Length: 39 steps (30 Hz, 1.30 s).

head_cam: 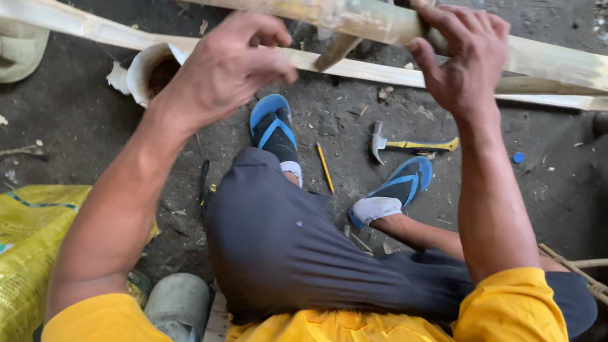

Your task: The person measures a wooden plank with a tape measure and marks it with a pencil. They then position the plank against a bamboo frame and use a hammer to drive nails into the wood, securing it to the structure.

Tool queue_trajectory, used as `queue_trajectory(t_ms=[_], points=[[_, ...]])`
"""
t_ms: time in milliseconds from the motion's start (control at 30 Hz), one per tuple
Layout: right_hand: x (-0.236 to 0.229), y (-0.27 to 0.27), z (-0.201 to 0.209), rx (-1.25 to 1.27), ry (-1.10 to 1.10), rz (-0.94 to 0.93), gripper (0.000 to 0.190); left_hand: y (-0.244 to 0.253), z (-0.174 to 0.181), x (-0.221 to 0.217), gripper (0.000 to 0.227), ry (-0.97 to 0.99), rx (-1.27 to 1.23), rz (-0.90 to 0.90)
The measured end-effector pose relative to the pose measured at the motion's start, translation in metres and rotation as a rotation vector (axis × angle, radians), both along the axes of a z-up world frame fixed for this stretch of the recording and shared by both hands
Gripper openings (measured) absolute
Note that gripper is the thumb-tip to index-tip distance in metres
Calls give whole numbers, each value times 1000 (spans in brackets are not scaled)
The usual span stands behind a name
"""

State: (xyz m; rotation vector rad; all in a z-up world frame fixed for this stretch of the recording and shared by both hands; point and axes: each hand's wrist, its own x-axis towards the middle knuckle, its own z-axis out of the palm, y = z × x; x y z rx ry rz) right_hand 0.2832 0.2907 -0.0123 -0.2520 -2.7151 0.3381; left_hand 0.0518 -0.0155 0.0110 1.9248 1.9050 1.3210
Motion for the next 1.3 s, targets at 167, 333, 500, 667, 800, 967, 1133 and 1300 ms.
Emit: queue_trajectory(t_ms=[167,333,500,667,800,967,1133,1300], points=[[-7,-10,18,9,-4,-5,39,97,17,11,10,-90,46,25],[12,-17,-1,378,250,-57,37,115,-10,9,8,-39,-19,63],[68,-29,-123,-129,-417,-111,19,113,-26,10,8,24,23,123],[150,-21,-251,-76,-932,-220,37,117,-26,12,7,93,21,162],[198,-19,-301,73,-757,-288,31,118,-28,13,8,-90,-102,152],[174,-7,-301,179,-877,-266,22,119,-22,13,4,12,38,148],[146,-24,-197,-210,-940,-167,32,116,-23,16,9,29,34,153],[119,-57,-22,-761,-462,-277,26,115,-28,18,9,25,75,145]])
